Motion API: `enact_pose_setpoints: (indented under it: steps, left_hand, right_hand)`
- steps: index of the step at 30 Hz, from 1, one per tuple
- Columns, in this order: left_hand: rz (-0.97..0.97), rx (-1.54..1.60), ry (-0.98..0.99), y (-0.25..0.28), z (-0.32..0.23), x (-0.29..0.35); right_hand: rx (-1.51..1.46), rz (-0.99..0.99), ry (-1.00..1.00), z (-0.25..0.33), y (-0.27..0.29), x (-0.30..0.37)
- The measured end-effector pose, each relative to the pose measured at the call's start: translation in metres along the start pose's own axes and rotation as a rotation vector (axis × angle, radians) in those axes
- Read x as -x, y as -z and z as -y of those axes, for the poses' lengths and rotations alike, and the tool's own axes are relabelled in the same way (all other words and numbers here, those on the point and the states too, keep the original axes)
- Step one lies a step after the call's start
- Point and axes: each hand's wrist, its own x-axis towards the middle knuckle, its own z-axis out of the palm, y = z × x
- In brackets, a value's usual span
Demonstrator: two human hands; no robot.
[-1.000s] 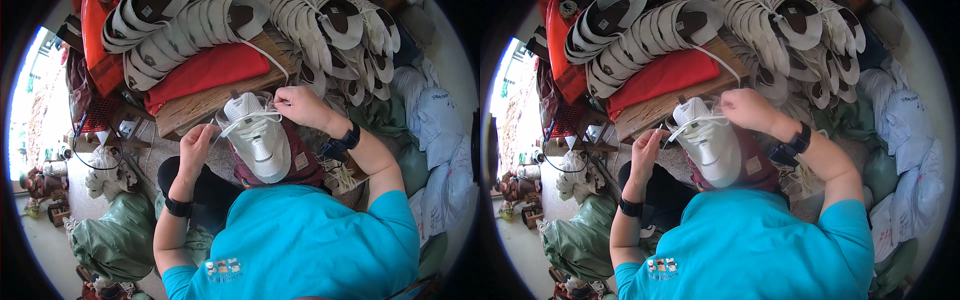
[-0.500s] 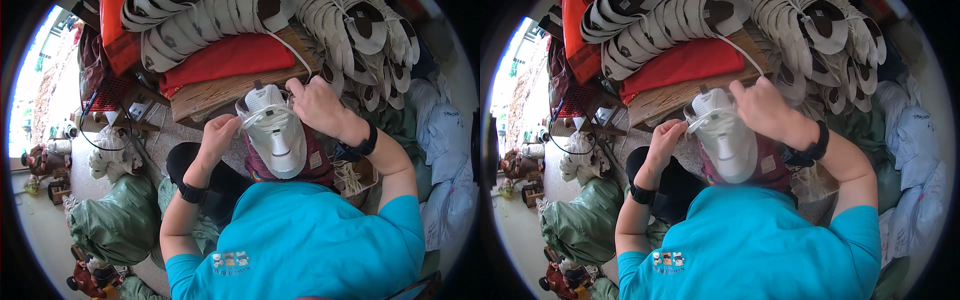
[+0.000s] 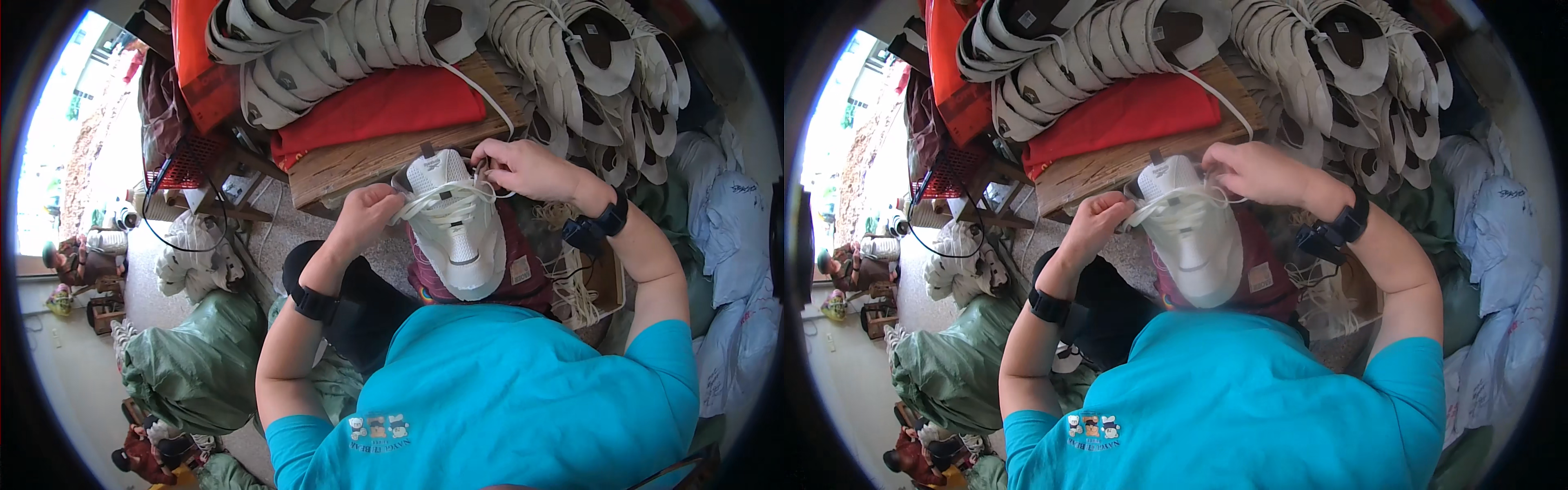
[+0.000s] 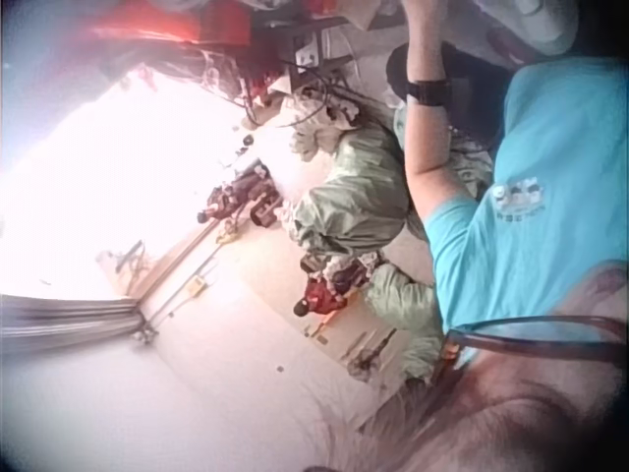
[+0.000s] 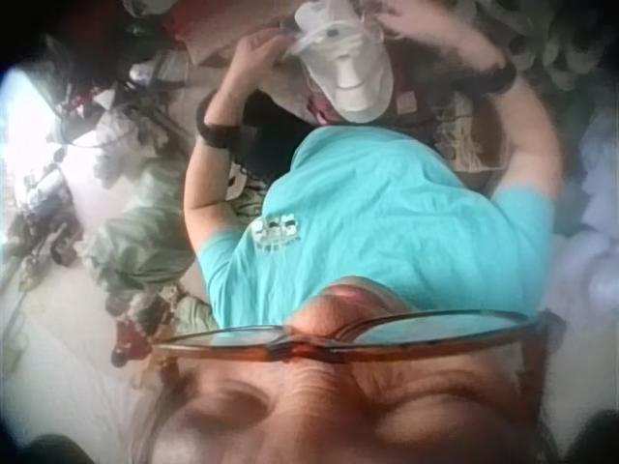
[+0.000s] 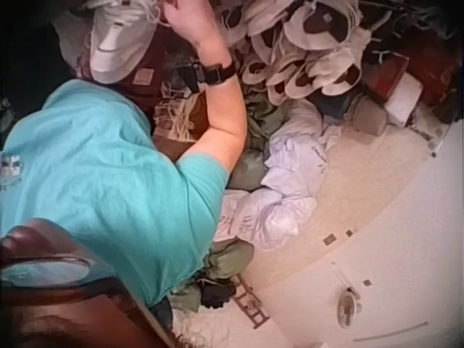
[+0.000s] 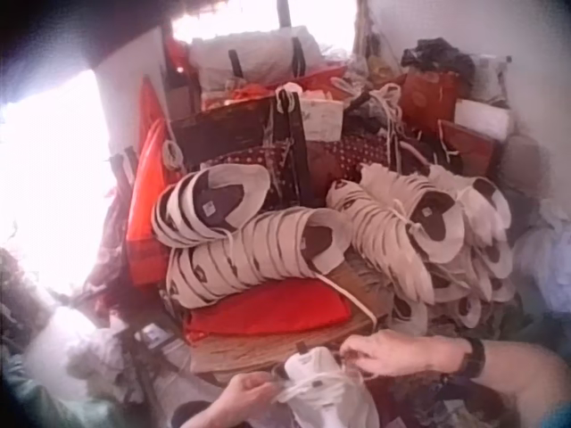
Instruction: The person threads white shoelaces through the eyelets of a white sneaker placed on a wooden bench. They pull the laces tight and adjust the fit, repeating the process for multiple shoes in a workshop setting.
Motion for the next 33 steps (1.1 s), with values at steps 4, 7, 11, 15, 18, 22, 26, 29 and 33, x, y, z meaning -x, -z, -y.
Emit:
enact_pose_setpoints:
  steps: [4,7,11,15,18,22,26,29,33]
  left_hand:
    - [-0.046,-0.519,-0.247,0.014,0.01,-0.013]
    - [-0.151,-0.654,-0.417,0.026,0.0,-0.011]
    - [0.006,-0.595,-0.406,0.028,-0.009,-0.019]
    - [0.145,-0.654,-0.298,0.031,-0.02,-0.031]
    - [0.154,-0.61,-0.243,0.029,-0.022,-0.033]
    - [0.102,-0.601,-0.211,0.022,-0.021,-0.028]
    - [-0.059,-0.272,-0.291,-0.001,-0.015,-0.043]
    - [-0.139,0.03,-0.389,-0.021,-0.039,-0.042]
    - [-0.317,-0.192,-0.494,-0.012,-0.036,-0.03]
  right_hand:
    - [0.083,-0.027,0.068,0.0,0.004,-0.004]
    - [0.031,0.048,-0.07,0.006,0.008,-0.006]
    - [0.229,0.05,-0.014,0.011,0.012,-0.016]
    - [0.121,0.159,0.06,-0.004,0.016,-0.022]
    - [-0.399,0.325,-0.169,-0.022,0.017,-0.027]
    - [-0.623,0.208,-0.372,-0.018,0.001,-0.027]
    - [-0.435,-0.073,-0.279,-0.02,-0.02,-0.04]
    - [-0.23,-0.358,0.075,0.012,-0.027,-0.056]
    - [-0.28,-0.557,0.135,0.028,-0.011,-0.053]
